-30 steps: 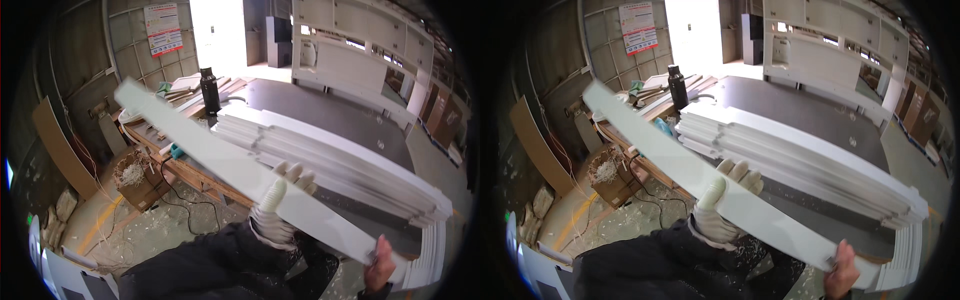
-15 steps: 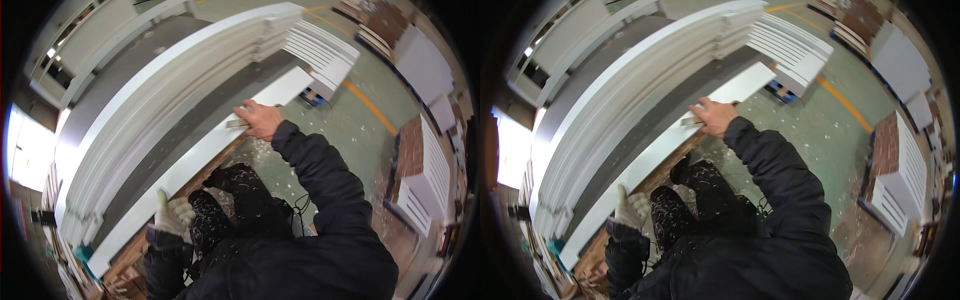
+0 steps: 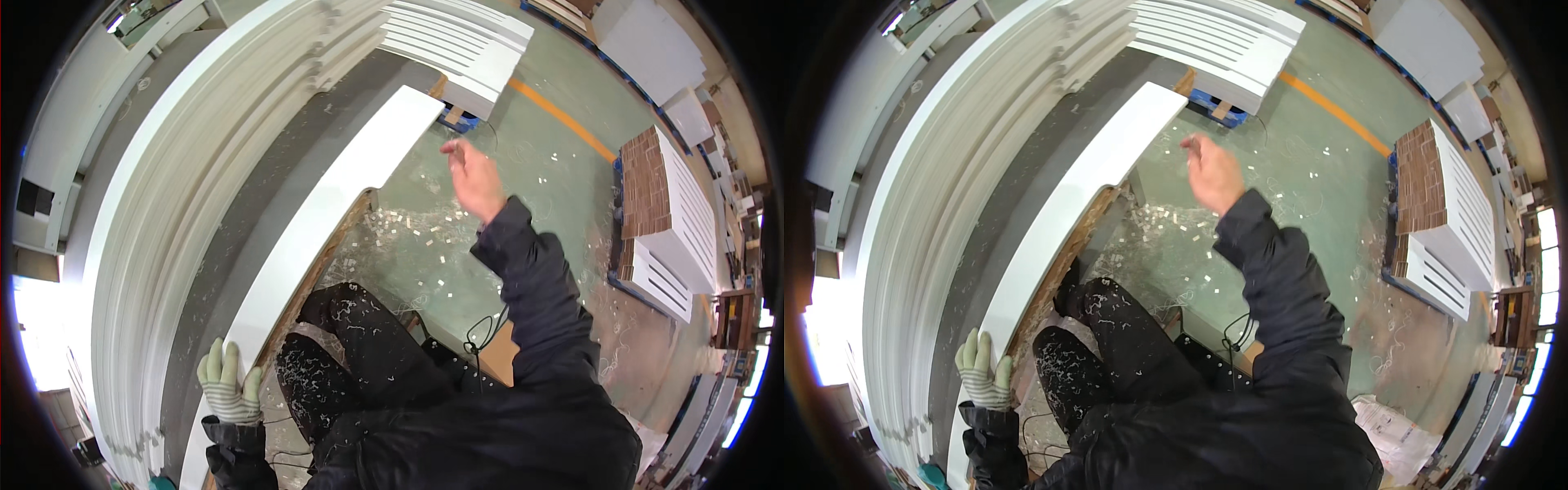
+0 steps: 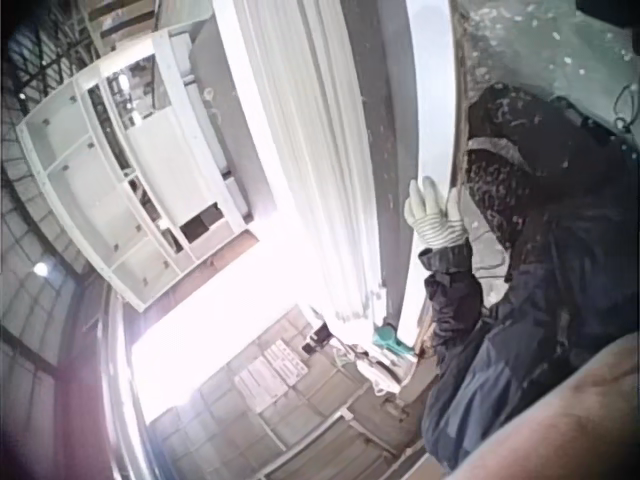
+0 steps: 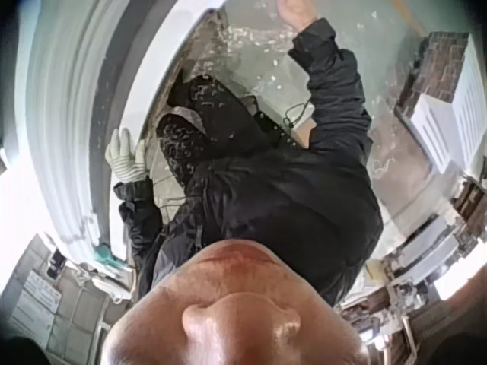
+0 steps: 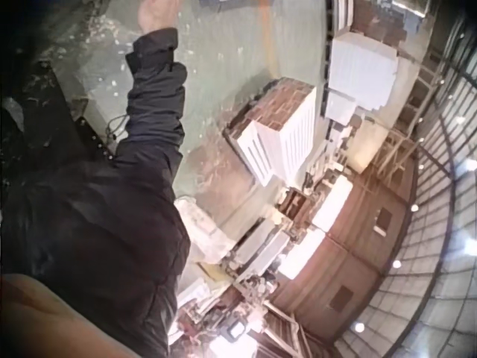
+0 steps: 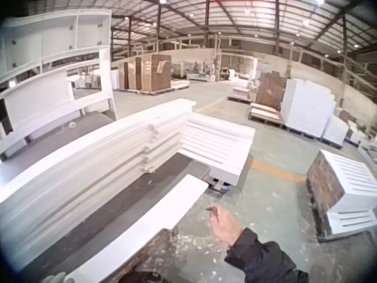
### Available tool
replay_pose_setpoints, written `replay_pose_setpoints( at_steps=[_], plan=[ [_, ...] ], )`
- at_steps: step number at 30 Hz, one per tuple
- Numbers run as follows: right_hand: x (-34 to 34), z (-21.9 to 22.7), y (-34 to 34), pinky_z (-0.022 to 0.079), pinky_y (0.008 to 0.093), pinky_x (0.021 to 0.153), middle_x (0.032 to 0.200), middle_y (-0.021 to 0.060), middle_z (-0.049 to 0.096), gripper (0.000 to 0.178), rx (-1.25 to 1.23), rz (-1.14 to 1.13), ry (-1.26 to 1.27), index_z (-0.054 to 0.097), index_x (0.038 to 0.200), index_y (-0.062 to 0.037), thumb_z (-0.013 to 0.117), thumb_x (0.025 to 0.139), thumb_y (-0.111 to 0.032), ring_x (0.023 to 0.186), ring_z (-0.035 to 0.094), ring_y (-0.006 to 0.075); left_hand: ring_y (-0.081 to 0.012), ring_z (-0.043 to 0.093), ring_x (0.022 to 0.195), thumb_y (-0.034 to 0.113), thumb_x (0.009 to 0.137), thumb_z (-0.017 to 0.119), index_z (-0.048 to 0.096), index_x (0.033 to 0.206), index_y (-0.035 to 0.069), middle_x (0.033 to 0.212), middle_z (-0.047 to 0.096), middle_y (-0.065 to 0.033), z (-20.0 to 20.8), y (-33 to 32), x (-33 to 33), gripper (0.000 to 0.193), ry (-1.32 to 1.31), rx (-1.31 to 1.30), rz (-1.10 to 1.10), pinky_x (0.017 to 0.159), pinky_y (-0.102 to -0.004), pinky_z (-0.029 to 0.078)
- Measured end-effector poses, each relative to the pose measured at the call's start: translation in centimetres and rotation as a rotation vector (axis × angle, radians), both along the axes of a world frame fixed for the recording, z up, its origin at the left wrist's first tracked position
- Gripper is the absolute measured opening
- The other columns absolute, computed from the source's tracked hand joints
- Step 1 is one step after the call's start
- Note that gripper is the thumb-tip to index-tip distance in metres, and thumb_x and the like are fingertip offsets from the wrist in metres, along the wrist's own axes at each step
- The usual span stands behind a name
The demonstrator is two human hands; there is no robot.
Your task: Trim and sand edges of white-coated furniture components.
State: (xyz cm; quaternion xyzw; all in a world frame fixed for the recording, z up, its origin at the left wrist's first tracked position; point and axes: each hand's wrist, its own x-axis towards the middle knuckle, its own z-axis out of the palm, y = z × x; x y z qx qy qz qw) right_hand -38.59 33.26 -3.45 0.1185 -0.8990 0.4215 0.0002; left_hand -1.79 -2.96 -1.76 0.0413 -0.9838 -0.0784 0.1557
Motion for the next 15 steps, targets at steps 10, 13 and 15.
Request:
replay_pose_setpoints(
  at_steps=[10,13,15],
  plan=[
    [-9.2,-1.9,1.0,0.054,0.0434,0.081,0.096,0.0233,0.071,0.026,0.184,0.127,0.089,0.070,0.112,-0.0055,0.052,0.092,-0.009,0.090,0.069,0.0405,-0.0448,0.048,0.118,0.033,0.087,0.072,0.052,0.142,0.007,0.144,0.049,-0.0237,0.0,-0.5,0.5,0.064,-0.083,-0.056,0.000,0.102,-0.0551,0.039],
    [-6.2,-2.3,-0.6,0.054,0.0435,0.080,0.094,0.0236,0.071,0.027,0.128,0.255,0.119,0.071,0.110,-0.0059,0.053,0.089,-0.008,0.087,0.069,0.0403,-0.0440,0.048,0.119,0.032,0.088,0.071,0.052,0.143,0.008,0.145,0.049,-0.0237,0.3,-0.5,0.5,0.063,-0.119,-0.084,0.024,0.102,-0.0546,0.039],
    [-2.8,-0.1,-2.2,0.054,0.0437,0.078,0.092,0.0229,0.071,0.028,0.316,0.539,-0.037,0.072,0.108,-0.0056,0.053,0.087,-0.007,0.085,0.069,0.0395,-0.0439,0.048,0.118,0.030,0.088,0.070,0.051,0.143,0.008,0.145,0.048,-0.0236,0.4,-0.6,0.6,0.063,-0.107,-0.071,0.008,0.102,-0.0541,0.039]
  ],
)
